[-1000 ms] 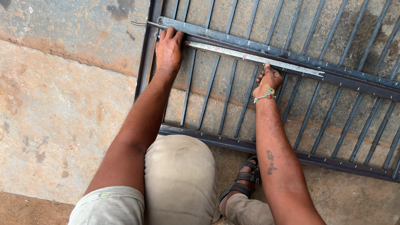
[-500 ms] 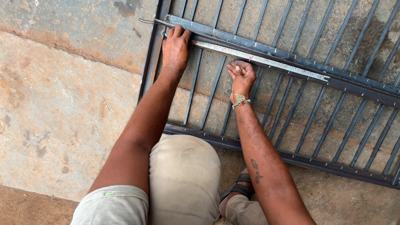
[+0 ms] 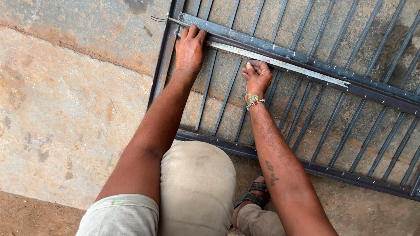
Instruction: The person kneels on a tiled floor and uses a metal ruler to measure the width of a rectangular metal grate. They repeatedly place the ruler across the bars, mark specific points with a pencil, and reposition the ruler to verify measurements.
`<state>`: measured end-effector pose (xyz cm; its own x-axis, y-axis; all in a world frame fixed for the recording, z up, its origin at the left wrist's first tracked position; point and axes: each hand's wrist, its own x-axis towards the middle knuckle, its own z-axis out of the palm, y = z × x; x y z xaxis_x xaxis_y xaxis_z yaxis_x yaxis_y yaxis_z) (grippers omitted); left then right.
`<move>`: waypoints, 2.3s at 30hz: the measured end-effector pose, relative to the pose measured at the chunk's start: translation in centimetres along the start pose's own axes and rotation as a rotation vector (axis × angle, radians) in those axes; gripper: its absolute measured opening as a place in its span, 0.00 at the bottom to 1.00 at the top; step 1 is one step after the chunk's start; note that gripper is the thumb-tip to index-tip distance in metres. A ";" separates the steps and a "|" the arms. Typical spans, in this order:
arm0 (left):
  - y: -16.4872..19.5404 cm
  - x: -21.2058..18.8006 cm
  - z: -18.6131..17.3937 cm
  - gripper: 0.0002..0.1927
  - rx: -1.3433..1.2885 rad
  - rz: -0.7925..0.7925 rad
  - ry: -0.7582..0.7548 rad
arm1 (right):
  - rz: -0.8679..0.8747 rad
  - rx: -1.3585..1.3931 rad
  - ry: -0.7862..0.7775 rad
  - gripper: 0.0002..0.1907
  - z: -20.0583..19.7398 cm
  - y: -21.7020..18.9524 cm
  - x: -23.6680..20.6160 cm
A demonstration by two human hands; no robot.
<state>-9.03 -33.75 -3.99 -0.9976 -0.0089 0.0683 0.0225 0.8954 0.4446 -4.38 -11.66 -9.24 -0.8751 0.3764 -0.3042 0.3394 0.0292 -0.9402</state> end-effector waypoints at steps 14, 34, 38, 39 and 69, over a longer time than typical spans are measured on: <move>-0.4 0.1 0.0 0.16 0.010 0.003 0.006 | -0.073 -0.169 0.152 0.04 2.4 -0.7 1.1; -1.0 0.4 0.8 0.16 0.027 0.002 0.005 | -0.018 -0.491 0.279 0.07 3.9 -1.1 1.5; -1.4 0.3 0.3 0.16 -0.026 -0.008 0.010 | -0.152 -0.634 0.334 0.07 4.2 -1.0 1.7; -1.5 0.3 -0.1 0.15 -0.038 -0.005 0.004 | -0.159 -0.652 0.338 0.06 4.3 -1.1 1.7; -2.6 -2.0 -8.4 0.14 -0.352 -0.206 0.096 | -0.053 -0.796 -0.030 0.04 3.4 -2.6 2.1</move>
<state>-6.51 -39.82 2.23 -0.9735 -0.2278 0.0212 -0.1393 0.6637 0.7349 -8.23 -14.07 -7.96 -0.9020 0.3312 -0.2769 0.4316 0.7034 -0.5648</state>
